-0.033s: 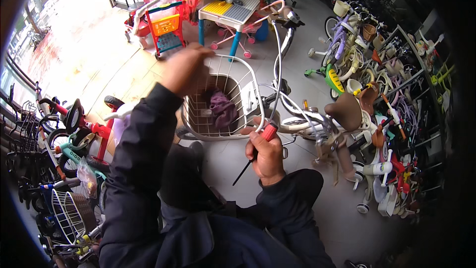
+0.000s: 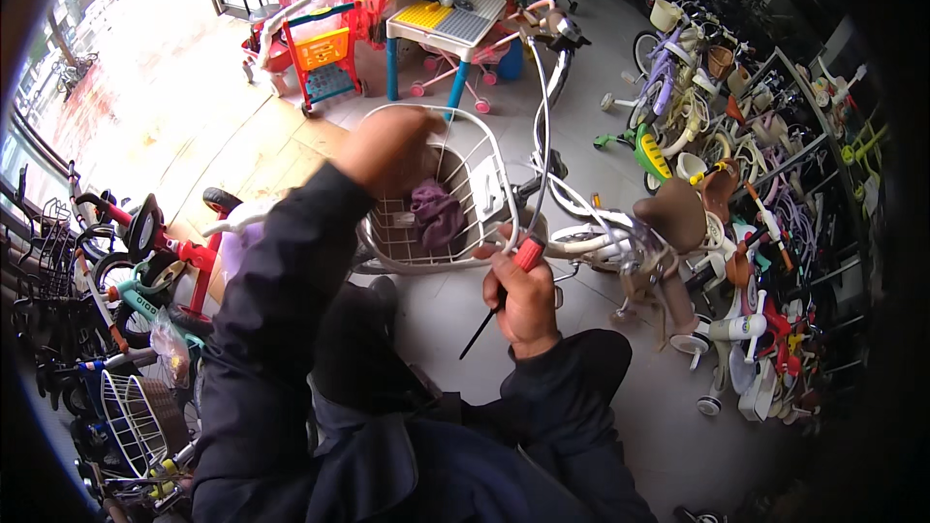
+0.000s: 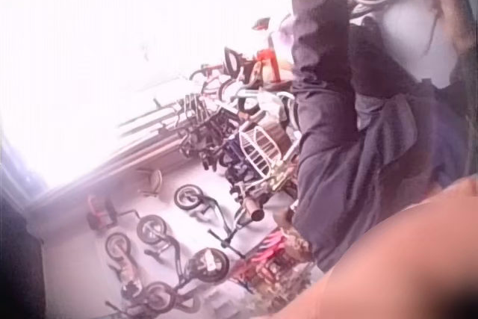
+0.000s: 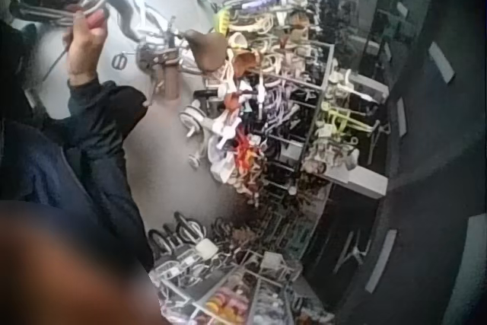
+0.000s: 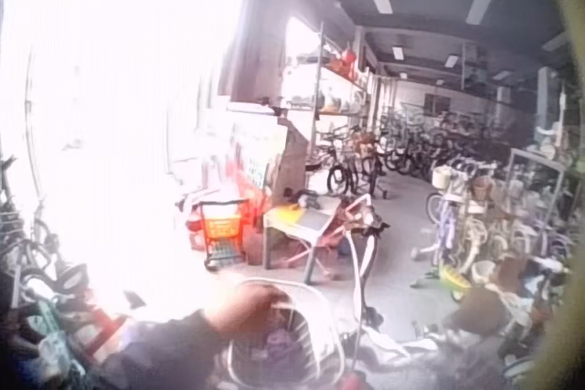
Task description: The person uses a screwdriver to tighten bolts on the handlebar stem and brake lever of a white bicycle, then wipes the handlebar and seat with a cloth. The person continues to adjust the rear rack and seat post area with the screwdriver.
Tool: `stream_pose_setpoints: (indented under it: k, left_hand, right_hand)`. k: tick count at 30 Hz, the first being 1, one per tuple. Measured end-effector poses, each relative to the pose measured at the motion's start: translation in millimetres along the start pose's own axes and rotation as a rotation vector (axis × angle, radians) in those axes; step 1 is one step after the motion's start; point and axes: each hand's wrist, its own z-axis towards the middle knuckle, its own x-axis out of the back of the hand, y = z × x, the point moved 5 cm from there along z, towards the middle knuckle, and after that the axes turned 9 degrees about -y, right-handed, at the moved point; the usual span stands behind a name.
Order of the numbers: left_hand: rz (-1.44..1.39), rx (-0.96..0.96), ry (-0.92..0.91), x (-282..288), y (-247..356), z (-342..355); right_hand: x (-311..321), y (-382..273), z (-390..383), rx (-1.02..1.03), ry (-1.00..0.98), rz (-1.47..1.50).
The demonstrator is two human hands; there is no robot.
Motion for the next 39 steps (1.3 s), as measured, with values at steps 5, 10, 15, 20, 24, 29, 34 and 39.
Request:
stream_pose_setpoints:
  k: [5, 10, 15, 20, 24, 29, 34, 39]
  left_hand:
    - [0.248, 0.028, -0.869, -92.9, 36.2, 23.5]
    - [0.329, -0.013, -0.926, -115.1, 30.6, 21.6]
    - [0.361, -0.044, -0.709, -90.5, 42.2, 21.0]
    - [0.035, 0.007, -0.084, 0.0, 89.0, -1.2]
    - [-0.466, -0.123, 0.128, 25.6, 159.2, -64.5]
    - [-0.544, -0.094, 0.066, -51.3, 197.1, -87.6]
    - [-0.997, 0.181, -0.040, -140.6, 161.0, -135.1]
    - [-1.764, 0.860, 0.226, -213.8, 81.2, -147.0]
  right_hand:
    - [17.5, -3.2, 1.9, 0.001, -0.017, -0.047]
    - [20.8, -0.3, -9.7, -0.012, -0.029, -0.053]
    - [33.4, -7.8, -22.9, 0.038, -0.013, -0.029]
    - [55.8, -21.9, -48.2, 0.021, 0.027, -0.156]
    - [40.9, -28.6, -63.8, 0.074, -0.174, -0.102]
    - [41.1, -20.2, -73.4, -0.021, -0.183, 0.091]
    - [82.5, -17.4, -72.9, 0.046, 0.139, -0.080]
    - [103.7, -27.2, -28.9, 0.224, 0.253, -0.200]
